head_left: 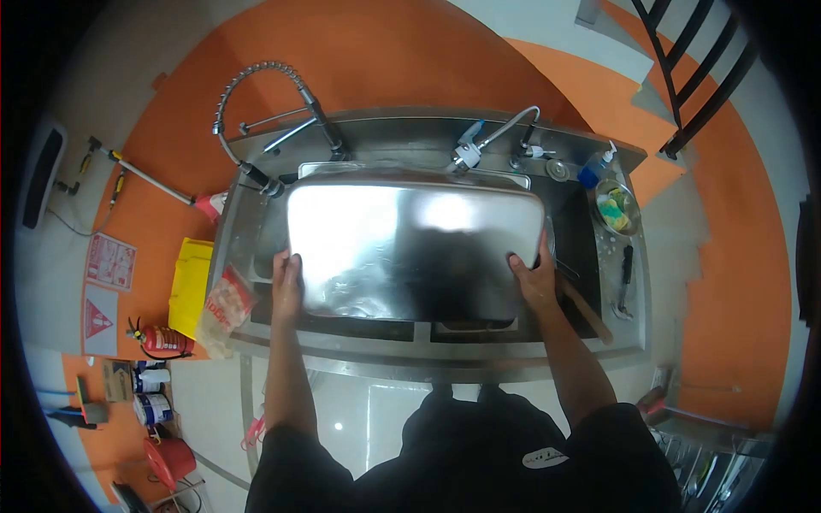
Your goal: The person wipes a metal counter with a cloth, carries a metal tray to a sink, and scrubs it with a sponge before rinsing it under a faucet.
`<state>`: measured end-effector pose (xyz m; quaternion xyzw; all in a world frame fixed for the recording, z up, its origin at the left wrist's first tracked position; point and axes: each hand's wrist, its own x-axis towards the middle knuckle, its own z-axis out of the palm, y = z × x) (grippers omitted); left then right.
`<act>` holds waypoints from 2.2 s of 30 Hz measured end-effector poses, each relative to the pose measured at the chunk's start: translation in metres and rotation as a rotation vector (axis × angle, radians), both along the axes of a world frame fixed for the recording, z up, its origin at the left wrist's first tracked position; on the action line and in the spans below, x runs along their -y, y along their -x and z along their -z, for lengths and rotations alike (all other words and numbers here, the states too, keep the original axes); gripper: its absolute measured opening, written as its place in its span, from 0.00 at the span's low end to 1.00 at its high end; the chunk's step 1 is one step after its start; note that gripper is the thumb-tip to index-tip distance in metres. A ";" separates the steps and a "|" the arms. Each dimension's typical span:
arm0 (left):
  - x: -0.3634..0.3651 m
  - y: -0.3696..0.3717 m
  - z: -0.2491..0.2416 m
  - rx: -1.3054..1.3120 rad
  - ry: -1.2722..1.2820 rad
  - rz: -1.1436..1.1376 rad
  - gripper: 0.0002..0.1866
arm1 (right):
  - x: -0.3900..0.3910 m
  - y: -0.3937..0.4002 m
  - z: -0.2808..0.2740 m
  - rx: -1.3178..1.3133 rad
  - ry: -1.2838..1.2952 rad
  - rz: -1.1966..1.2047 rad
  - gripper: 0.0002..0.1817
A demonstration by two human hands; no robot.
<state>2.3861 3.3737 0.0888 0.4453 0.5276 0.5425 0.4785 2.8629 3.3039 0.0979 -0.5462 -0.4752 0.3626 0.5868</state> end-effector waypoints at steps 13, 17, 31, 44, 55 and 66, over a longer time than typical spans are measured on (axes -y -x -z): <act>-0.039 -0.085 0.036 0.141 0.035 0.418 0.24 | 0.034 -0.066 0.011 0.043 0.351 0.115 0.41; -0.058 -0.113 0.051 0.139 0.008 0.504 0.28 | 0.040 -0.087 0.019 0.082 0.317 0.101 0.43; -0.088 -0.178 0.064 0.114 0.066 0.516 0.29 | 0.048 -0.146 0.101 -0.234 0.501 0.097 0.40; -0.024 -0.165 0.061 -0.340 0.000 -0.107 0.17 | 0.033 -0.164 0.121 -0.313 0.639 0.144 0.32; -0.140 -0.095 0.110 -0.403 0.431 0.120 0.27 | -0.022 -0.083 0.060 -0.382 0.469 0.220 0.44; -0.118 -0.058 0.097 0.336 -0.179 -0.180 0.24 | -0.100 -0.019 0.011 0.357 0.414 0.036 0.41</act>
